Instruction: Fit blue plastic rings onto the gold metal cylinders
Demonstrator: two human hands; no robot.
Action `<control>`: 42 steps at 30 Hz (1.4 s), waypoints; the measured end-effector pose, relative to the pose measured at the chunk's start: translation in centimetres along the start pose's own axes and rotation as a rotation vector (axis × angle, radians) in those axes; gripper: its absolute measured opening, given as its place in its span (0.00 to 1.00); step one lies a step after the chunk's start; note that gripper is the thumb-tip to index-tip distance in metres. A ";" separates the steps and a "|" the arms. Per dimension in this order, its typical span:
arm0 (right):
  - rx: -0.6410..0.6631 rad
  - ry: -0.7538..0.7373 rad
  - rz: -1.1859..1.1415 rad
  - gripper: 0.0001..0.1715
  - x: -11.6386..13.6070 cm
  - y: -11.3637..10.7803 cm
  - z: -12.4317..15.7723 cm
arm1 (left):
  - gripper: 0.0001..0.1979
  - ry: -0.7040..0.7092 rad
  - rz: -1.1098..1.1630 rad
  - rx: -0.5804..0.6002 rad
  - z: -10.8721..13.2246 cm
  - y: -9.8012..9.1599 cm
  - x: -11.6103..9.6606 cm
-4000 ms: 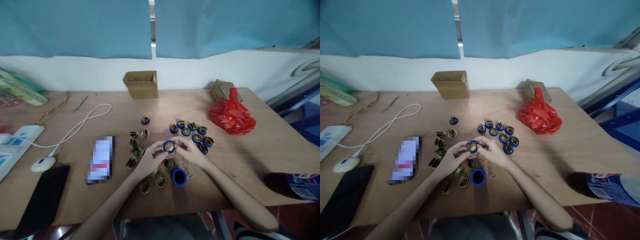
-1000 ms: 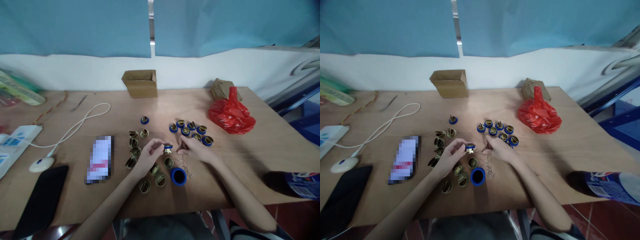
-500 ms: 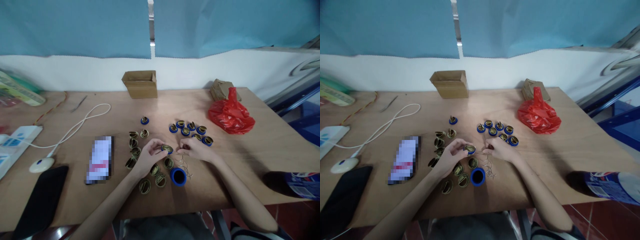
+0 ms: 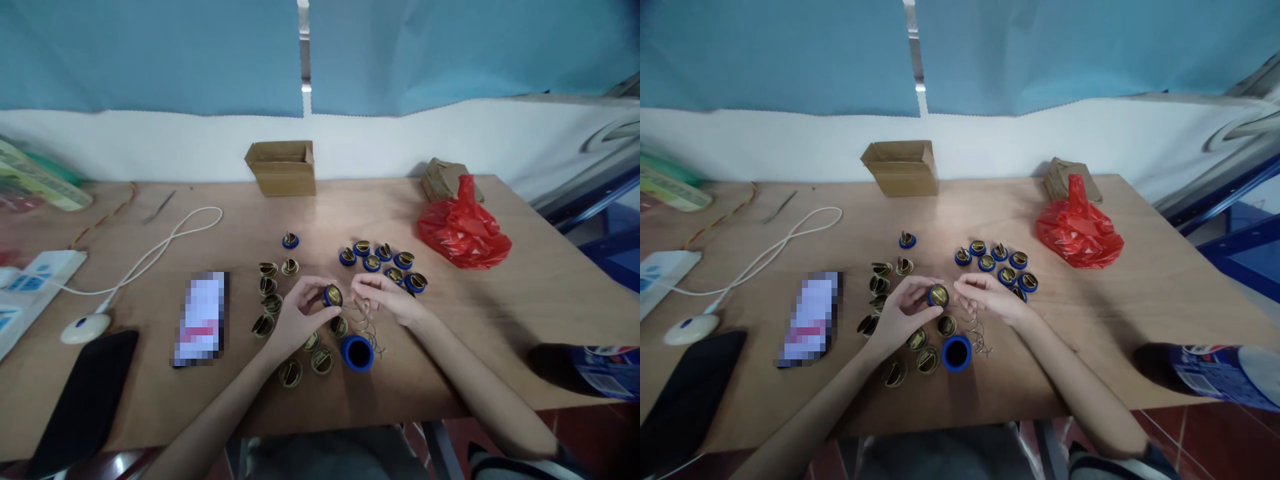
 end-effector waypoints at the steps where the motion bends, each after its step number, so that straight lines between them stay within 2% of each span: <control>1: 0.002 0.008 -0.041 0.20 -0.3 0.1 -0.1 | 0.19 0.009 -0.013 -0.003 0.0 0.0 -0.1; 4: -0.020 0.010 -0.106 0.20 -1.0 -0.1 -0.5 | 0.19 0.018 -0.057 -0.007 0.2 0.0 -0.2; 9: -0.067 0.018 -0.101 0.21 -1.2 -0.3 -0.8 | 0.12 -0.001 -0.079 -0.047 0.3 0.0 -0.2; 14: -0.108 0.004 -0.139 0.23 -1.0 -0.4 -0.7 | 0.13 -0.048 -0.104 -0.051 0.0 -0.1 0.3; 18: -0.171 -0.097 -0.114 0.21 0.4 -1.3 -0.3 | 0.16 -0.084 -0.161 -0.045 0.1 -0.5 1.3; 21: -0.260 -0.208 -0.106 0.22 2.1 -2.7 0.3 | 0.17 -0.026 -0.315 -0.015 0.0 -0.5 1.4; 26: -0.417 -0.289 -0.196 0.24 3.3 -4.9 1.0 | 0.10 0.107 -0.619 0.071 -0.7 0.3 0.2; 29: -0.436 -0.305 -0.264 0.23 3.3 -5.3 1.1 | 0.09 0.121 -0.771 0.063 -1.5 0.6 -0.6; 32: -0.434 -0.314 -0.289 0.20 3.2 -5.4 1.1 | 0.09 0.114 -0.900 0.067 -2.5 1.2 -0.3; 35: -0.439 -0.318 -0.293 0.19 3.2 -5.6 1.1 | 0.10 0.074 -0.853 0.071 -4.0 2.2 1.4; 38: -0.453 -0.321 -0.309 0.20 3.3 -5.8 1.1 | 0.22 0.080 -0.590 0.058 -5.0 3.6 2.3; 40: -0.460 -0.321 -0.315 0.20 3.3 -5.9 1.0 | 0.21 0.172 -0.582 0.045 -5.0 4.1 1.3; 42: -0.461 -0.320 -0.319 0.21 3.3 -6.0 0.9 | 0.18 0.275 -0.725 0.058 -4.6 3.8 -0.4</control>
Point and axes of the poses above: each hand's wrist, its own z-axis away from the middle knuckle, its own y-axis out of the palm, x = y × z, the point moved 7 cm from there along -z, towards the middle knuckle, and after that the axes turned 8 degrees about z, right-handed, at the moved point
